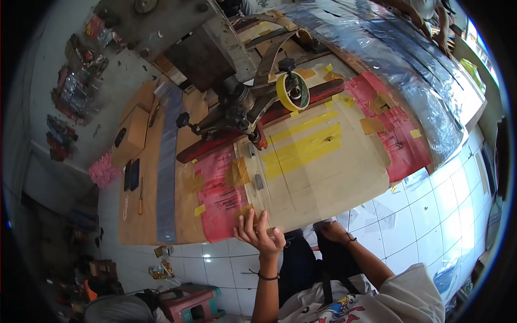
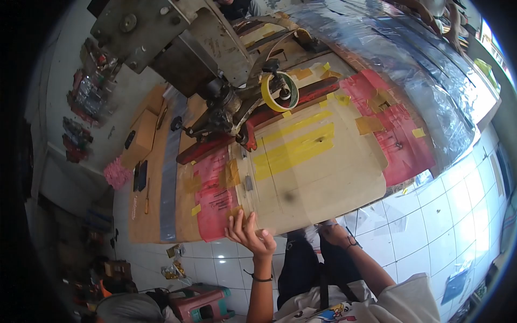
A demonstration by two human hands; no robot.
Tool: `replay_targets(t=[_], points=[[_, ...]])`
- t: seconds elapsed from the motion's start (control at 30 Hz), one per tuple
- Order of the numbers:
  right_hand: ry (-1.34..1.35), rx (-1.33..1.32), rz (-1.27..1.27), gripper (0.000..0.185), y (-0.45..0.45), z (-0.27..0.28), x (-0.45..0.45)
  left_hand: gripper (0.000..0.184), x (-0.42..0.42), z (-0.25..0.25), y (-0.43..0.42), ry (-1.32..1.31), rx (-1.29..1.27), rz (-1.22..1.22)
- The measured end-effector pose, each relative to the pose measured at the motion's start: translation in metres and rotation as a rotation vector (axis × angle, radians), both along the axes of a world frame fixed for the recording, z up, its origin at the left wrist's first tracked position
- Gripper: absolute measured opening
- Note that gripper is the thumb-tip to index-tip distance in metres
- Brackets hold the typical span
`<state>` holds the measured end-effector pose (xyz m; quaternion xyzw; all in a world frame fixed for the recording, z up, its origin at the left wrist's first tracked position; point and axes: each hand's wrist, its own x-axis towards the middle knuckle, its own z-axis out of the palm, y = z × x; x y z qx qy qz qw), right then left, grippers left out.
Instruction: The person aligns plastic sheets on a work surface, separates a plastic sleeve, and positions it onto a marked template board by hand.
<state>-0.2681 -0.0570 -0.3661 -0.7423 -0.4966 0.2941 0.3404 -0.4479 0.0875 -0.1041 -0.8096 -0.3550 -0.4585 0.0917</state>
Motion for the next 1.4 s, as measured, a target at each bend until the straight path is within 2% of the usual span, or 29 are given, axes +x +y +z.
replay_targets(t=[0.07,0.13,0.2,0.4,0.53,0.63,0.73,0.83,0.93,1.03,1.13,1.23,1.33,1.4], points=[[-0.003,0.084,-0.016,0.024,0.000,0.006,-0.003,0.050,0.000,0.003,-0.002,0.002,-0.009,-0.007],[0.042,0.022,-0.011,0.022,0.003,0.019,0.000,0.050,0.001,0.003,0.000,0.000,-0.009,-0.005],[0.146,-0.197,0.011,0.018,0.002,0.028,0.002,0.050,0.000,0.001,-0.001,0.005,-0.013,0.003],[0.038,0.075,0.008,0.022,0.002,0.028,0.001,0.050,-0.001,-0.002,0.000,0.002,0.001,-0.003],[0.114,-0.149,-0.034,0.018,0.005,0.054,0.001,0.051,-0.001,-0.002,0.002,0.013,0.007,0.010],[0.060,0.048,-0.043,0.023,0.013,0.027,0.003,0.052,-0.003,-0.003,0.000,0.023,0.000,0.001],[0.094,-0.072,-0.040,0.031,0.020,0.015,0.005,0.052,-0.002,-0.002,0.002,0.009,0.019,-0.009],[0.108,0.095,-0.029,0.035,0.026,0.026,0.004,0.052,-0.002,-0.004,0.002,0.012,0.037,-0.009],[-0.029,0.207,-0.056,0.036,0.041,0.043,0.003,0.051,-0.004,-0.003,0.002,0.035,0.028,-0.009],[-0.138,0.116,-0.031,0.036,0.048,0.072,0.009,0.050,-0.005,-0.005,0.005,0.026,0.050,-0.023],[-0.232,0.076,-0.025,0.036,0.054,0.059,0.020,0.050,-0.004,-0.008,0.008,0.015,0.088,-0.025],[-0.156,-0.025,-0.017,0.041,0.058,0.068,0.028,0.050,-0.006,-0.013,0.011,0.013,0.123,-0.037],[0.002,0.155,-0.138,0.044,0.052,0.077,0.004,0.050,-0.008,-0.007,0.004,0.035,0.027,-0.033],[0.078,0.270,-0.199,0.046,0.057,0.114,-0.004,0.050,-0.007,-0.007,0.010,0.027,0.065,-0.055]])
